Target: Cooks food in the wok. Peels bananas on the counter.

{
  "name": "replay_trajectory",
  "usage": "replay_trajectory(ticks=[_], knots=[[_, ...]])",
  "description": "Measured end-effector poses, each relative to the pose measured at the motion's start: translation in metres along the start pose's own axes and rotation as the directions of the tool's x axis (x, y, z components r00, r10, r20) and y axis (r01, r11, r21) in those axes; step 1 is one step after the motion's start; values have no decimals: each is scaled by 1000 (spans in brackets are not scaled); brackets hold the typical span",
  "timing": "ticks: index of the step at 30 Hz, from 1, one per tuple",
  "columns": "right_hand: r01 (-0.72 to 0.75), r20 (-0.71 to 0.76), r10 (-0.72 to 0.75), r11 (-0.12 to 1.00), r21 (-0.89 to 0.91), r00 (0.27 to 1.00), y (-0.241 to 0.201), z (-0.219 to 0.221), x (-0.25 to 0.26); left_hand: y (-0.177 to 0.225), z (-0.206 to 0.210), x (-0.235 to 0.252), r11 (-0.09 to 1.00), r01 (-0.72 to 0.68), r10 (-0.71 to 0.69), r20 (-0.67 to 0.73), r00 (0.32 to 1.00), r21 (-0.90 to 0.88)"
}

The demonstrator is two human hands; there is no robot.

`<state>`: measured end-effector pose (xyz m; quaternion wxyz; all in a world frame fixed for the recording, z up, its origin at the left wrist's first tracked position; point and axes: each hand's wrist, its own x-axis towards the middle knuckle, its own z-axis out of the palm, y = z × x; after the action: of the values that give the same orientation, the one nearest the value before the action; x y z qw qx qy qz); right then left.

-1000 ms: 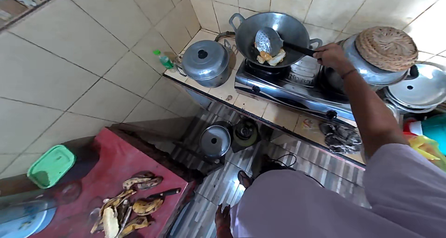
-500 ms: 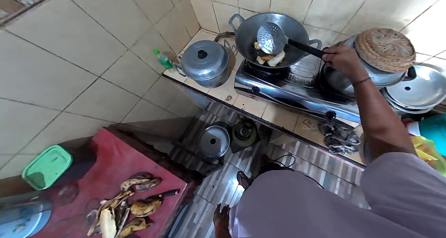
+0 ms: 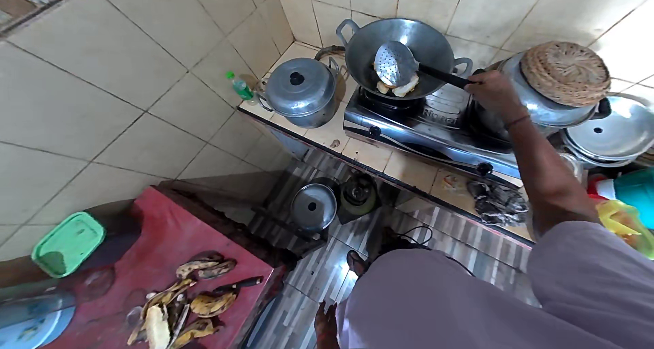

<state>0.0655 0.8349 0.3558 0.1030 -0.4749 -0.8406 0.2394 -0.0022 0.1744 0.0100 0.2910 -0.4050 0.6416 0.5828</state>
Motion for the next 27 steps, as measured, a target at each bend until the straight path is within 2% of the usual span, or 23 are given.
replay_trajectory(ticks=[4,9,15,18,23,27], knots=[[28,-31,-28,1000,0,999,-4,11,5,11,6,-11,1000,-2,2,7,1000,24],[40,-47,-40,999,8,998,-5,1,-6,12,7,-2,999,30,-30,-6,1000,-33],[43,-26,-47,989,-143,999,-14,18,3,-2,1,4,1000,-6,6,6,1000,21],[65,-45,-73,983,-172,996,-11,27,15,5,5,0,1000,-1,1,5,1000,16],[28,-78,-42,983,-181,996,-5,-6,6,8,5,6,999,36,-36,8,999,-34],[-41,-109,16,973,-229,994,12,-23,6,6,9,-1,1000,-9,9,-2,1000,11]])
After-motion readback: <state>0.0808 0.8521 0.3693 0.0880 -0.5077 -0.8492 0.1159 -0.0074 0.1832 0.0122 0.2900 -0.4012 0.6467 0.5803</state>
